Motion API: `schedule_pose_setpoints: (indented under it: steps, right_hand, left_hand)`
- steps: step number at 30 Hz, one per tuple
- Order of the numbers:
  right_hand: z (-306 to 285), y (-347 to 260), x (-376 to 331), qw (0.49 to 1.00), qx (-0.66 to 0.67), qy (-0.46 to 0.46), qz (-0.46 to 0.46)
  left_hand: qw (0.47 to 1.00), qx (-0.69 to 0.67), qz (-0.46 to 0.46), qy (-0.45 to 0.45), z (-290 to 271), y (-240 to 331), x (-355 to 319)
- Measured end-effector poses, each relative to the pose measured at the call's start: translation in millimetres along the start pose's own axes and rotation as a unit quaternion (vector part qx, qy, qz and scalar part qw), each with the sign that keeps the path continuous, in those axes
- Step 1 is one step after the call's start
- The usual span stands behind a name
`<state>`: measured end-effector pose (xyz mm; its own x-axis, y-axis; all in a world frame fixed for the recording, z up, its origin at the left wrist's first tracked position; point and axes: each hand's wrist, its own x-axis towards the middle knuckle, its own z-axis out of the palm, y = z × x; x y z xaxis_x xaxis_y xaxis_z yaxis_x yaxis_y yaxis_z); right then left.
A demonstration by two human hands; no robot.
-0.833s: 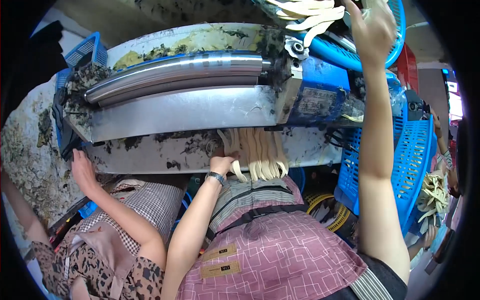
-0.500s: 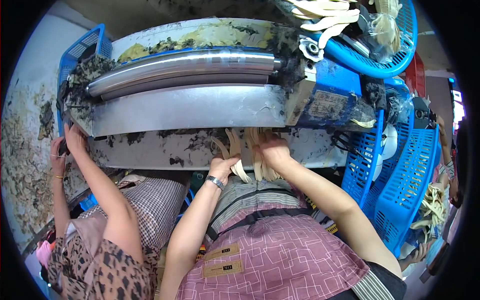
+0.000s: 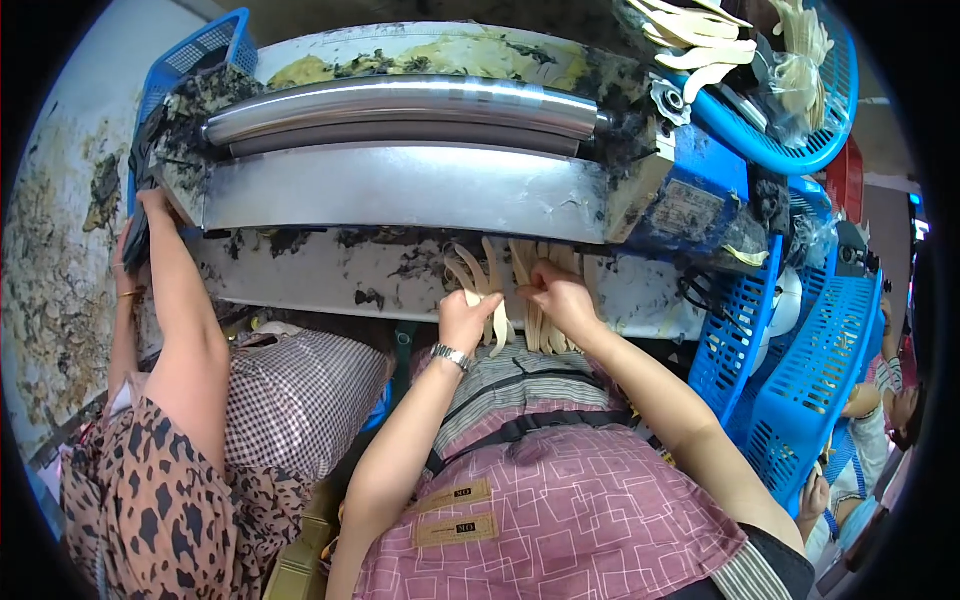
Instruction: Feeding small shoe components through a roller machine.
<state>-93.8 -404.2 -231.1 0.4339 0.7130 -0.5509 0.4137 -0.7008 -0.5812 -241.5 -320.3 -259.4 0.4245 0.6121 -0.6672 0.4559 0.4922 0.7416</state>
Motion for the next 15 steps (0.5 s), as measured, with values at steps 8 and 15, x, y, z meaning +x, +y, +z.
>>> schedule_pose_setpoints:
  steps: [8, 15]
  right_hand:
    - [2, 15, -5, 0.939, -0.281, 0.076, -0.182]
    - [-23, -25, -35, 0.954, 0.274, 0.030, -0.113]
  left_hand:
    - [1.000, -0.014, 0.018, 0.006, -8, 12, -12]
    - [0.990, 0.067, 0.125, 0.023, -31, 65, -42]
